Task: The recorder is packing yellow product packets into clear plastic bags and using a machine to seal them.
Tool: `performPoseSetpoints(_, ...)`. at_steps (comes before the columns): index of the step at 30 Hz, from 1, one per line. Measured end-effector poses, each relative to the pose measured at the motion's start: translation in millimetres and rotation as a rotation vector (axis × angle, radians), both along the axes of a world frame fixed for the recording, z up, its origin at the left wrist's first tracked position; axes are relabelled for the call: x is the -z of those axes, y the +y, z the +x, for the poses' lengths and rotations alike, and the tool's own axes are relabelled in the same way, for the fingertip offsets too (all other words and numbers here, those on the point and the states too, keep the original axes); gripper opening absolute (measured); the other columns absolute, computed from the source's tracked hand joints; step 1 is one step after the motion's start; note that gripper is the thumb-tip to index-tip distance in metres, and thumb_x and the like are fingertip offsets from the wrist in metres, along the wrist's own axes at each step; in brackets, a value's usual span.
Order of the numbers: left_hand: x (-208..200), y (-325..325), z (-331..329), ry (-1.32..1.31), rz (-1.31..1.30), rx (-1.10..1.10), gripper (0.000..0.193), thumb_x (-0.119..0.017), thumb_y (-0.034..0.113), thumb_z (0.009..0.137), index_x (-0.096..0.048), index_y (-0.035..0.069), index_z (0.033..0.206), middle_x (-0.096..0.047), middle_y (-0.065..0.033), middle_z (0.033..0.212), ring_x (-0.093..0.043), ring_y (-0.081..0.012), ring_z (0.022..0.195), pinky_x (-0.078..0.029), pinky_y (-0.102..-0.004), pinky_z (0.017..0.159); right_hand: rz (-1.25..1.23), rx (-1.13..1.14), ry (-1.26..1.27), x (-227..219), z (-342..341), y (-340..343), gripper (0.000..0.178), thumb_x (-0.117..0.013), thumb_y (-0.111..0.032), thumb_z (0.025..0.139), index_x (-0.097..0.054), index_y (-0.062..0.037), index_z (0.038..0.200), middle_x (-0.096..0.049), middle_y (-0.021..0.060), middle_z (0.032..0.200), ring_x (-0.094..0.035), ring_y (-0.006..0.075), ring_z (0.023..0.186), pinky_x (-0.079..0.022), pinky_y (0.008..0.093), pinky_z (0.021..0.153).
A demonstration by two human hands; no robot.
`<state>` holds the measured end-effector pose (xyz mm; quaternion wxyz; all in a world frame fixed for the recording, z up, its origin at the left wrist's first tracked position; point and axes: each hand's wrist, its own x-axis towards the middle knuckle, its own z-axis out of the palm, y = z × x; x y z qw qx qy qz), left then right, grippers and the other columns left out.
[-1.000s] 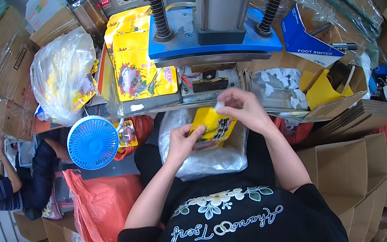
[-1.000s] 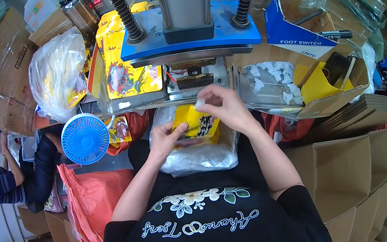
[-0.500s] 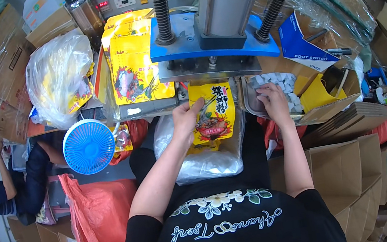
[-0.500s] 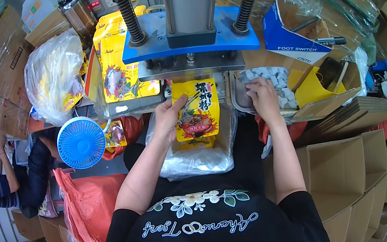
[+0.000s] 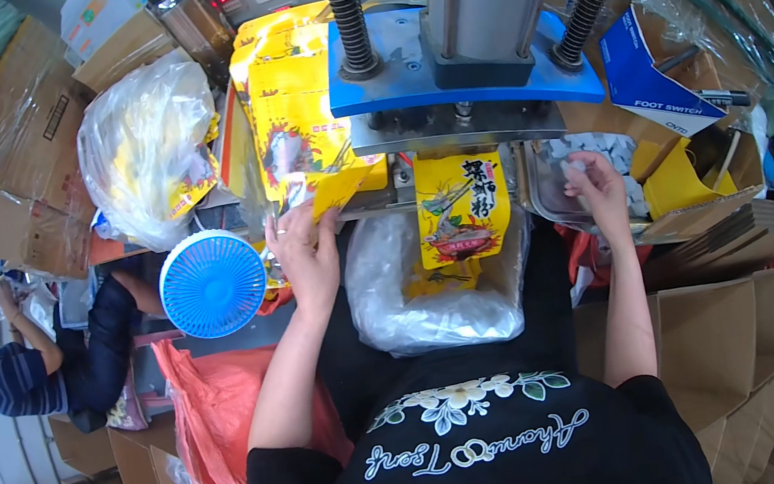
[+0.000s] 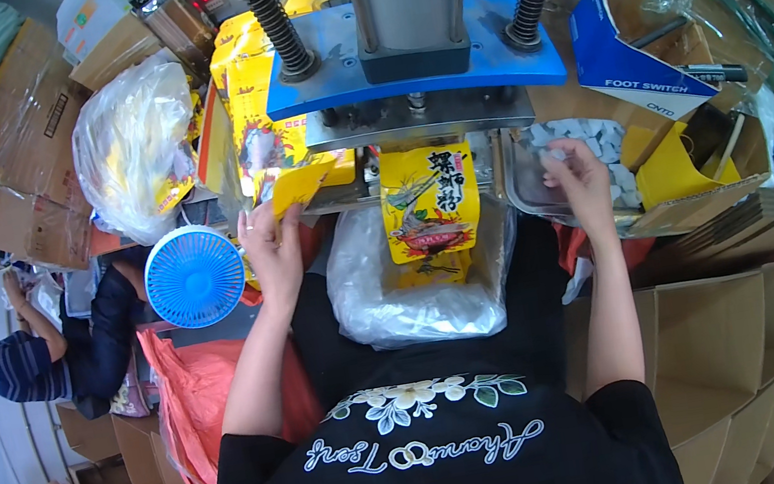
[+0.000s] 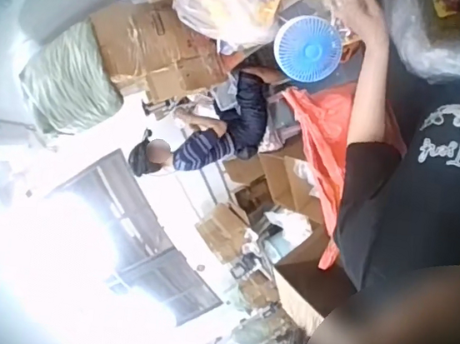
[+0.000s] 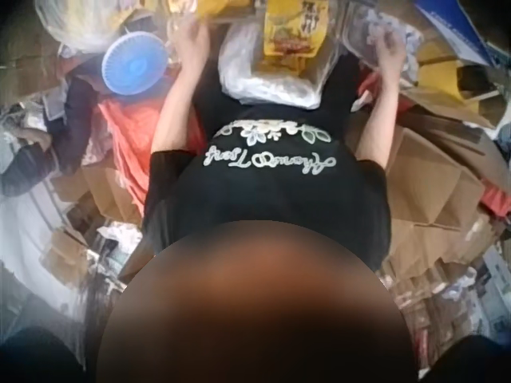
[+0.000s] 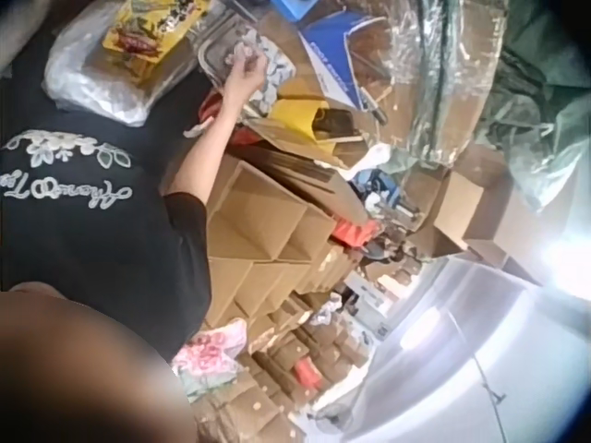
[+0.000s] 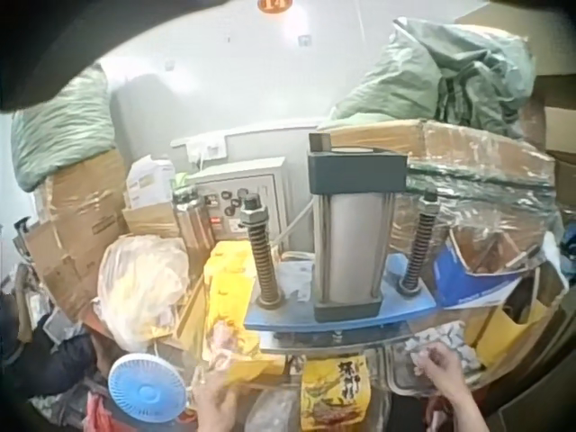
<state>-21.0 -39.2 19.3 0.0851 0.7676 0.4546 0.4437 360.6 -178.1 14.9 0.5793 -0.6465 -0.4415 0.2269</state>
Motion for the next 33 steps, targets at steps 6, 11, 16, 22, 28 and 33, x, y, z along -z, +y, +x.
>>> performPoseSetpoints(6,-4.8,-47.9,26.2,-0.503,-0.742,0.332,0.011,-0.068,0.002,0.084,-0.068,-0.003,0.094,-0.067,-0.0001,0.082,-0.058,-0.0040,0.076,-0.045,-0.0203,0.070,-0.102,-0.188,-0.160,-54.2,-82.3,12.8,0.020,-0.068,-0.009,0.086,-0.067,-0.0029,0.105,-0.068,0.0031,0.097,-0.062,0.0095,0.086,-0.048,0.0244,0.076)
performPoseSetpoints(11,24.2,-69.6,37.5,-0.360,-0.759,0.497,0.015,-0.071,0.006,0.082,-0.069,-0.004,0.093,-0.067,-0.0065,0.087,-0.062,-0.0092,0.078,-0.046,-0.0226,0.071,-0.138,-0.483,-0.254,-70.1,-113.9,16.6,0.020,-0.070,-0.008,0.082,-0.070,-0.0022,0.101,-0.069,0.0043,0.097,-0.062,0.0112,0.091,-0.047,0.0264,0.080)
performPoseSetpoints(16,29.3,-67.7,45.3,-0.333,-0.961,0.555,0.024,-0.068,0.019,0.089,-0.070,-0.004,0.097,-0.069,-0.0017,0.083,-0.056,-0.0040,0.072,-0.046,-0.0229,0.064,-0.329,-0.583,0.242,-46.9,-108.6,25.7,0.030,-0.072,-0.015,0.082,-0.067,-0.0024,0.109,-0.069,0.0098,0.105,-0.062,0.0167,0.101,-0.048,0.0295,0.085)
performPoseSetpoints(22,14.6,-39.9,93.2,-0.692,-1.093,0.427,0.026,-0.067,0.017,0.090,-0.069,-0.008,0.095,-0.069,-0.0064,0.080,-0.059,-0.0071,0.068,-0.047,-0.0244,0.061,-0.084,-0.017,-0.274,-38.7,-62.4,24.8,0.033,-0.069,-0.012,0.086,-0.064,0.0010,0.116,-0.070,0.0104,0.100,-0.066,0.0159,0.089,-0.051,0.0280,0.080)
performPoseSetpoints(28,14.4,-22.7,106.5,-0.984,-1.291,0.386,0.022,-0.067,0.012,0.090,-0.066,-0.009,0.095,-0.070,-0.0138,0.088,-0.068,-0.0164,0.073,-0.055,-0.0289,0.065,-0.147,0.188,-0.482,-23.1,-5.5,13.9,0.024,-0.062,-0.019,0.090,-0.068,-0.0023,0.106,-0.071,0.0151,0.095,-0.069,0.0272,0.086,-0.051,0.0324,0.076)
performPoseSetpoints(33,-11.9,-13.0,93.1,-0.456,-1.087,0.360,0.025,-0.068,0.018,0.090,-0.067,-0.005,0.099,-0.071,-0.0098,0.089,-0.067,-0.0133,0.077,-0.051,-0.0266,0.064,-0.114,0.359,-0.776,4.4,0.0,36.1,0.019,-0.067,-0.020,0.085,-0.068,-0.0036,0.096,-0.068,0.0159,0.090,-0.063,0.0342,0.085,-0.049,0.0420,0.075)
